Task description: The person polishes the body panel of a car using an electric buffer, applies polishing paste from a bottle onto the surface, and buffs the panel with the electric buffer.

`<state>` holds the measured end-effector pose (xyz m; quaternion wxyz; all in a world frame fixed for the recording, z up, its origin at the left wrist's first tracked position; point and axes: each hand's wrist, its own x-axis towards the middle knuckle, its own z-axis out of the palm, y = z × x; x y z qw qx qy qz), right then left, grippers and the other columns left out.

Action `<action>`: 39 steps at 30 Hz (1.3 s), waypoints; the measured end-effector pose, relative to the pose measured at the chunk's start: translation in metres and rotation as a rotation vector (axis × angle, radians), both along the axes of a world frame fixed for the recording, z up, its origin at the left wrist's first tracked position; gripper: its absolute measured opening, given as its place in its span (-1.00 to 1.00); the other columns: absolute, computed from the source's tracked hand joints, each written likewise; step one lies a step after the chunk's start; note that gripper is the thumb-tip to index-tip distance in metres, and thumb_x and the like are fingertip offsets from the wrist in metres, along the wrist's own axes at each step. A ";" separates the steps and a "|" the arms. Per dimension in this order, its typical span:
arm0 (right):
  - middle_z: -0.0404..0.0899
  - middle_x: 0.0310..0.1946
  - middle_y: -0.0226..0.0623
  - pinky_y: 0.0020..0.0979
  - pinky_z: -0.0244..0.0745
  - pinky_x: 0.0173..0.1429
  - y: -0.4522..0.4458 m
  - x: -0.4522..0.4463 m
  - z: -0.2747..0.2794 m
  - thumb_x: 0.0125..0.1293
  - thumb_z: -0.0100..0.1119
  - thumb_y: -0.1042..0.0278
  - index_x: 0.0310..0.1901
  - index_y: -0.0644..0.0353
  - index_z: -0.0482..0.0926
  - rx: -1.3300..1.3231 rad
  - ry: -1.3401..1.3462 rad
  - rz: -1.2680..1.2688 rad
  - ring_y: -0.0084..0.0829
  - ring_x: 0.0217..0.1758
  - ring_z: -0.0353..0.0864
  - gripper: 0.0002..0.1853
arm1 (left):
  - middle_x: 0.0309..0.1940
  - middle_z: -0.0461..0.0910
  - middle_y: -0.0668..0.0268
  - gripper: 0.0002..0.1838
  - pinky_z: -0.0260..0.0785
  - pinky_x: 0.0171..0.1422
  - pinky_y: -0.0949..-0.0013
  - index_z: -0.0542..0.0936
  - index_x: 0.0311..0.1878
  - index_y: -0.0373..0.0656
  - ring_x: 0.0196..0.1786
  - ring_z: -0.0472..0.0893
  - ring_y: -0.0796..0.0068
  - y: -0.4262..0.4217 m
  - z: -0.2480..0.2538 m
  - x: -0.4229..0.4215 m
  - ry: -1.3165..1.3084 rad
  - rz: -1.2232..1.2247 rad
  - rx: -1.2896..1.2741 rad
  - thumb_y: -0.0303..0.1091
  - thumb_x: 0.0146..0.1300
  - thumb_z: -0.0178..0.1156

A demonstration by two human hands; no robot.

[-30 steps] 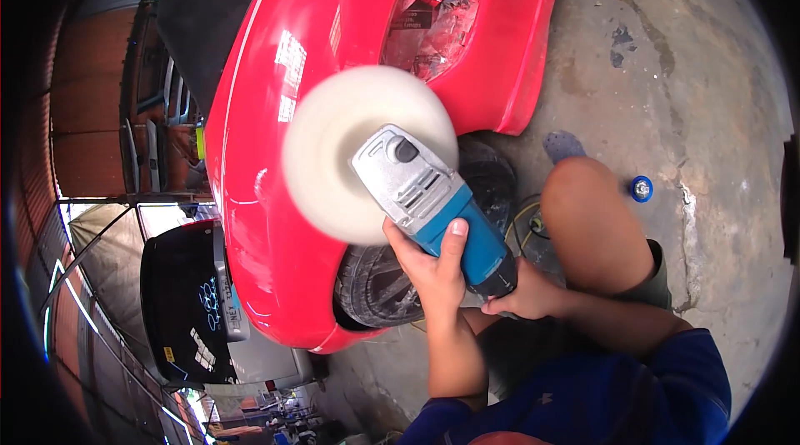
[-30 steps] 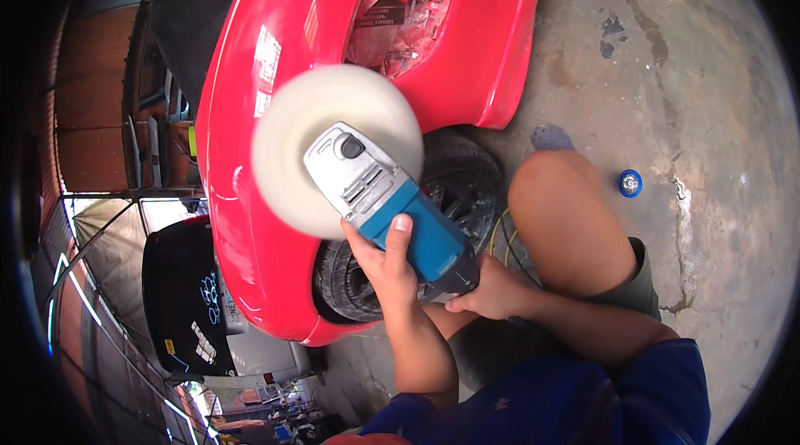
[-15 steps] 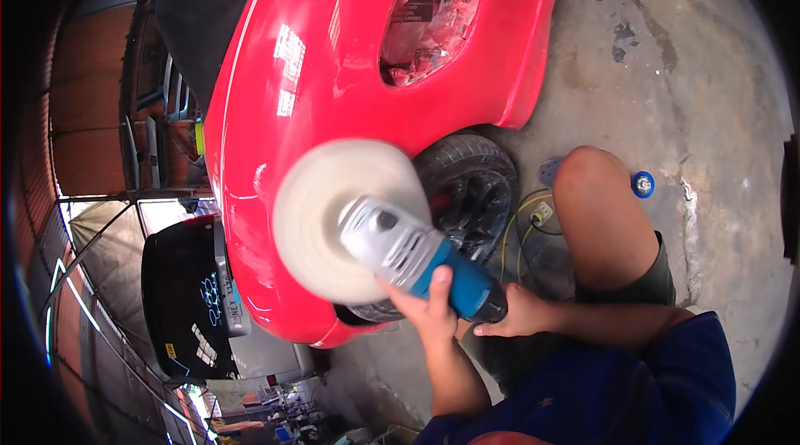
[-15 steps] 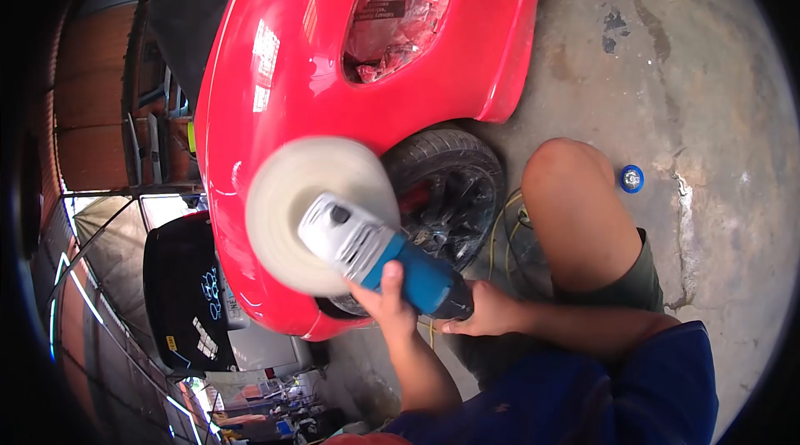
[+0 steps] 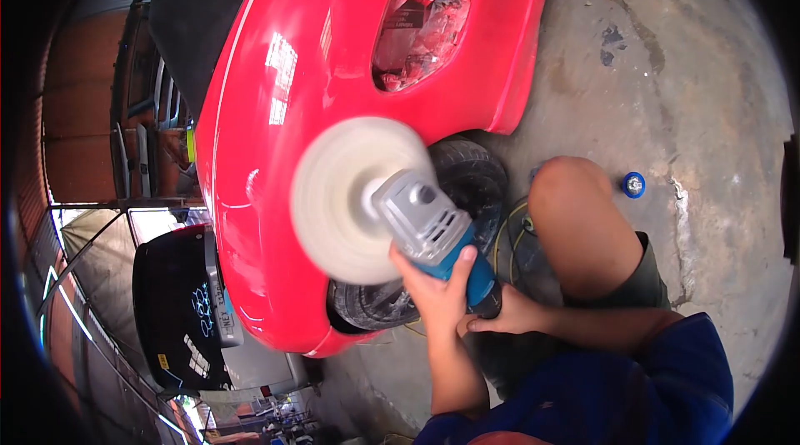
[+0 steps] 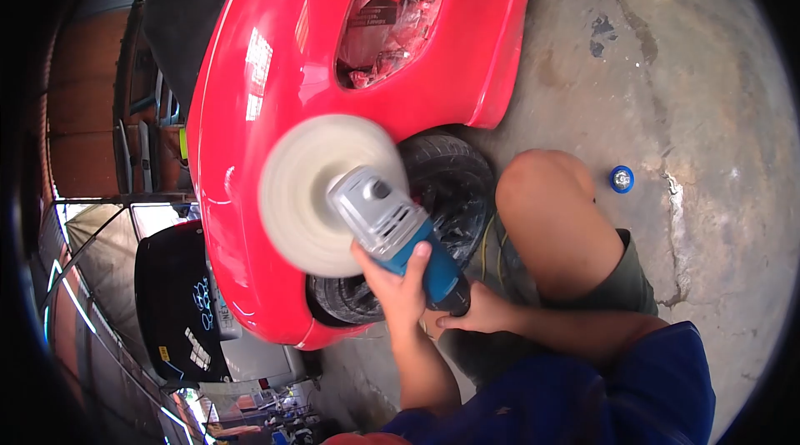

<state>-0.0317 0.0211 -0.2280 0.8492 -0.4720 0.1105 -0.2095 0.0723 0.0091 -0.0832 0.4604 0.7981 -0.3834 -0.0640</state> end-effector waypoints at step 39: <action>0.67 0.22 -0.14 -0.20 0.56 0.36 -0.005 0.008 -0.045 0.28 0.61 0.30 0.38 0.30 0.49 0.298 0.067 -0.132 -0.31 0.28 0.66 -0.30 | -0.06 0.76 -0.20 0.04 0.60 0.14 -0.06 0.26 0.48 -0.13 0.04 0.78 -0.27 -0.068 -0.034 -0.012 -0.009 -0.045 0.327 0.08 0.09 0.66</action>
